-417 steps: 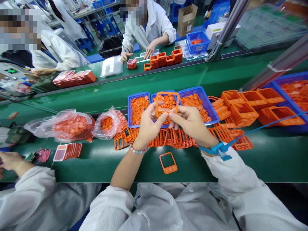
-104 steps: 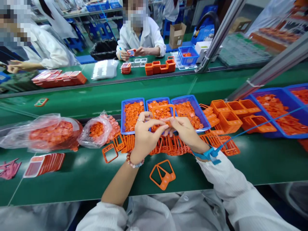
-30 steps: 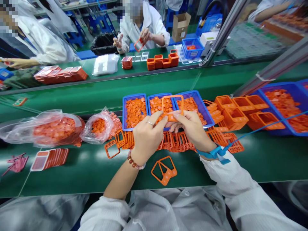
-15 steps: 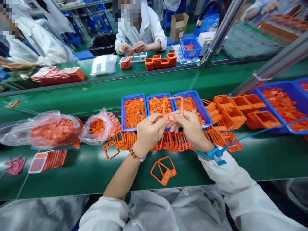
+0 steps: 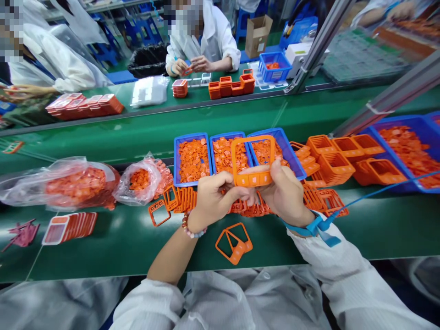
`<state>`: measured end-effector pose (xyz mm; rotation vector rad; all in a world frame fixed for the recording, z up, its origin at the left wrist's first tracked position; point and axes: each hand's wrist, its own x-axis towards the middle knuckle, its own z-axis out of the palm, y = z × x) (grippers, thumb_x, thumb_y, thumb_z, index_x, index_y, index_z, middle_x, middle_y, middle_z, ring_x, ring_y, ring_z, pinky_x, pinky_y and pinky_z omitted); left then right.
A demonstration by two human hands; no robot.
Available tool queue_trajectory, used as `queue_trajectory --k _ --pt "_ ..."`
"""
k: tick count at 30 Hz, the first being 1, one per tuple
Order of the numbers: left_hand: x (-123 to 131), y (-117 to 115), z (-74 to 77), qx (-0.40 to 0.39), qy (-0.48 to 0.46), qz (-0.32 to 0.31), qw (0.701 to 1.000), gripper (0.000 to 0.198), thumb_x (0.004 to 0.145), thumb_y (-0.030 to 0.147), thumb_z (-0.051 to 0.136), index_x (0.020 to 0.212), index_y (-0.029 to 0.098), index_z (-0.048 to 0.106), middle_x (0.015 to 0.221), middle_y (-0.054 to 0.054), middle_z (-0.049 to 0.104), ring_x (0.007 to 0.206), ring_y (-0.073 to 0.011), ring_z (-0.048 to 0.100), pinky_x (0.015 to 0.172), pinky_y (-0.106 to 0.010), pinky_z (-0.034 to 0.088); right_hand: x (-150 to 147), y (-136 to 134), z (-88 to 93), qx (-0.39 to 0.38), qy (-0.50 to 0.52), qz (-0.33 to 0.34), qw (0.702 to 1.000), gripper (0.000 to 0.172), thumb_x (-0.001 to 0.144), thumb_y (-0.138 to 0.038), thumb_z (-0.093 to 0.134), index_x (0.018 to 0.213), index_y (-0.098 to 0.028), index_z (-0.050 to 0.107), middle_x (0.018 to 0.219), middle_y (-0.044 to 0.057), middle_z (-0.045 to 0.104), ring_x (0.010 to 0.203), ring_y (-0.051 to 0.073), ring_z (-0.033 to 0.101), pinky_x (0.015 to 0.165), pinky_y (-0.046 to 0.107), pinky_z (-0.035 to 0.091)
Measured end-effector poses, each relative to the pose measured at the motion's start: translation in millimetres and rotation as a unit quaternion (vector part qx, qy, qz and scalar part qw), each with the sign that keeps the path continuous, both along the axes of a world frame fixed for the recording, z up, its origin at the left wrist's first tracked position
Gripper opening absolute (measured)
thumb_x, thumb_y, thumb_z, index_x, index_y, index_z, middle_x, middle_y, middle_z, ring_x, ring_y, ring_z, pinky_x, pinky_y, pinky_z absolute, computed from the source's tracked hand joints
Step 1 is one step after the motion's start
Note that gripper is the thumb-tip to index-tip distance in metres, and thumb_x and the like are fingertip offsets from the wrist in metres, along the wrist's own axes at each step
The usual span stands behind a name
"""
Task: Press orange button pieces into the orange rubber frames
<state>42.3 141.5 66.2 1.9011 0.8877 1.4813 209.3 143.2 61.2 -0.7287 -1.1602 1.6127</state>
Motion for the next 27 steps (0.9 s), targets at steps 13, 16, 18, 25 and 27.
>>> queue_trajectory --k 13,16,18,25,27 --pt "-2 -8 10.2 -0.130 0.033 -0.081 0.988 0.030 0.103 0.030 0.048 0.078 0.017 0.058 0.057 0.005 0.052 0.046 -0.0054 0.046 0.051 -0.019 0.039 0 -4 3.4 0.062 -0.033 -0.015 0.997 0.054 0.102 -0.055 0.044 0.107 -0.013 0.077 0.065 0.005 0.070 0.053 0.014 0.064 0.048 0.025 0.051" --pt "-5 -7 8.9 -0.144 0.043 -0.059 0.987 0.032 0.102 0.033 0.049 0.075 0.017 0.055 0.057 0.004 0.053 0.048 -0.0064 0.048 0.052 -0.020 0.038 -1 -6 3.3 0.095 -0.055 -0.029 0.994 0.049 0.105 -0.048 0.042 0.105 -0.014 0.077 0.071 0.005 0.072 0.053 0.012 0.063 0.048 0.024 0.048" --pt "-6 -6 7.3 -0.158 0.049 -0.047 0.985 0.036 0.101 0.037 0.050 0.071 0.018 0.053 0.056 0.004 0.053 0.048 -0.0073 0.047 0.050 -0.021 0.036 -2 -7 3.9 0.121 -0.078 -0.039 0.989 0.048 0.106 -0.045 0.040 0.100 -0.015 0.077 0.073 0.004 0.073 0.054 0.011 0.063 0.048 0.023 0.047" --pt "-10 -2 1.9 -0.197 0.048 -0.042 0.978 0.041 0.099 0.048 0.052 0.071 0.018 0.052 0.054 0.003 0.052 0.046 -0.0085 0.045 0.047 -0.023 0.032 -4 -9 5.5 0.151 -0.134 -0.049 0.978 0.053 0.107 -0.046 0.036 0.092 -0.015 0.078 0.070 0.004 0.073 0.053 0.011 0.064 0.051 0.024 0.050" --pt "-10 0 0.4 -0.208 0.037 -0.053 0.976 0.041 0.098 0.049 0.052 0.071 0.018 0.052 0.054 0.003 0.052 0.046 -0.0087 0.046 0.047 -0.023 0.033 -4 -8 3.9 0.147 -0.147 -0.054 0.977 0.051 0.106 -0.045 0.036 0.101 -0.015 0.077 0.071 0.004 0.073 0.053 0.011 0.064 0.051 0.024 0.051"
